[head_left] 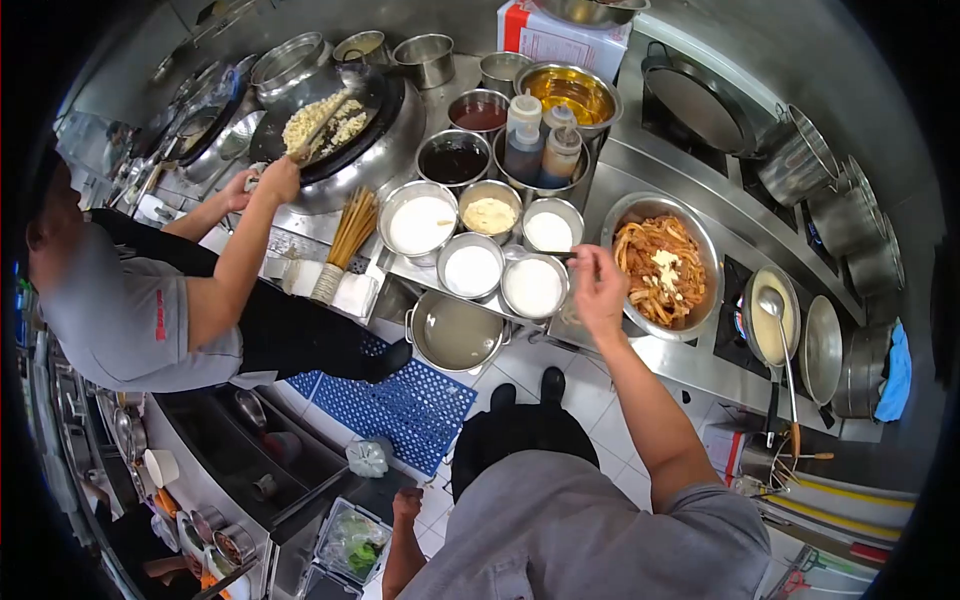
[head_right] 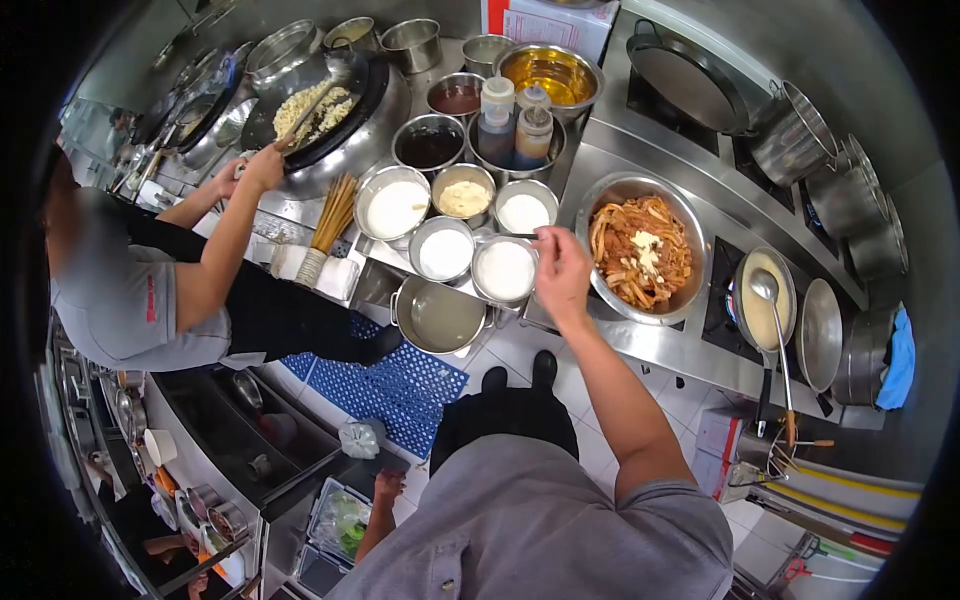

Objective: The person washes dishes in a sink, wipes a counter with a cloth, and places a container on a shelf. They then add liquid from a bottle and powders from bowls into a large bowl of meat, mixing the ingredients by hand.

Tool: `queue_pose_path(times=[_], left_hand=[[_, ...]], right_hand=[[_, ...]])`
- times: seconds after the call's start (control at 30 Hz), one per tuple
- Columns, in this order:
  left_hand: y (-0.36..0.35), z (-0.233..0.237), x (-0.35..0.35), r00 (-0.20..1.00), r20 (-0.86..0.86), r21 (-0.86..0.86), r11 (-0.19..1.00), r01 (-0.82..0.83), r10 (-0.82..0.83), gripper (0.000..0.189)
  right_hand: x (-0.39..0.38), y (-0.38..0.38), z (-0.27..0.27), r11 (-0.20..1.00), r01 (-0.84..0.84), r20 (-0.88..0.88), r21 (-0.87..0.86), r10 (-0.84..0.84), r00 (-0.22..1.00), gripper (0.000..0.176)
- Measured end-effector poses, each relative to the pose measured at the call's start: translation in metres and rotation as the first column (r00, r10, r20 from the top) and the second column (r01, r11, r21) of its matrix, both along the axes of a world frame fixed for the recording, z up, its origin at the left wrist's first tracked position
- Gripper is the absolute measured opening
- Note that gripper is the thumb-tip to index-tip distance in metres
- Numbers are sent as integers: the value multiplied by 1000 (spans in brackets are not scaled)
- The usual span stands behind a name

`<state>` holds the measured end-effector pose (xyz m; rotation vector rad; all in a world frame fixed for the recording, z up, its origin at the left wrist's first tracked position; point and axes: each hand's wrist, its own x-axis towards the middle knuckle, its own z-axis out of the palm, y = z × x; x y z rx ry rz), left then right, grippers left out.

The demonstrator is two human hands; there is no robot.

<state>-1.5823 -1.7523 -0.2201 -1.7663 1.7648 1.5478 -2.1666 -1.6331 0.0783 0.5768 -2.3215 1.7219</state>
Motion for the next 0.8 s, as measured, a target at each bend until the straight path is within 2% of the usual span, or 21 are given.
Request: queue_pose_path(times=[0.03, 0.13, 0.23, 0.3, 0.33, 0.37, 0.47, 0.57, 0.6, 0.7, 0.73, 0.8], left_hand=[[0, 3, -4, 999, -28, 1, 1000, -25, 25, 21], [-9, 1, -21, 995, 55, 14, 997, 78, -79, 21], [-34, -42, -18, 985, -12, 79, 982, 173, -173, 24], [-47, -59, -24, 942, -145, -141, 948, 284, -303, 23], [-55, -57, -32, 955, -98, -124, 956, 266, -279, 17], [-62, -55, -41, 966, -50, -107, 963, 247, -254, 11], [-78, -54, -55, 953, -103, -168, 949, 265, -285, 8], [-91, -68, -60, 838, -117, -309, 821, 480, -533, 12], [-93, -71, -67, 831, -143, -307, 822, 479, -538, 18], [-79, -48, -84, 896, -107, -206, 892, 403, -430, 17], [-72, -34, -95, 962, -80, -41, 965, 260, -262, 17], [-82, -68, -88, 830, -114, -219, 829, 515, -546, 15]], right_hand=[[-1, 11, 1, 999, 36, -23, 10, -36, 999, 16], [-6, 41, -23, 970, 54, -189, 238, -9, 982, 18], [3, 40, -61, 988, 36, 160, 147, -60, 985, 23], [5, 39, -64, 996, 71, 340, 57, -86, 936, 25], [4, 41, -67, 997, 79, 384, 10, -76, 920, 26], [3, 43, -71, 995, 88, 425, -38, -64, 903, 26], [-1, 52, -72, 984, 119, 494, -135, -37, 869, 27], [-4, 63, -61, 963, 157, 566, -217, -7, 824, 26], [-6, 70, -56, 950, 190, 600, -247, -4, 800, 26], [-11, 91, -42, 882, 285, 667, -374, 43, 744, 24], [-12, 102, -35, 860, 317, 661, -399, 30, 750, 23], [-16, 128, -23, 815, 373, 650, -444, 6, 760, 23]])
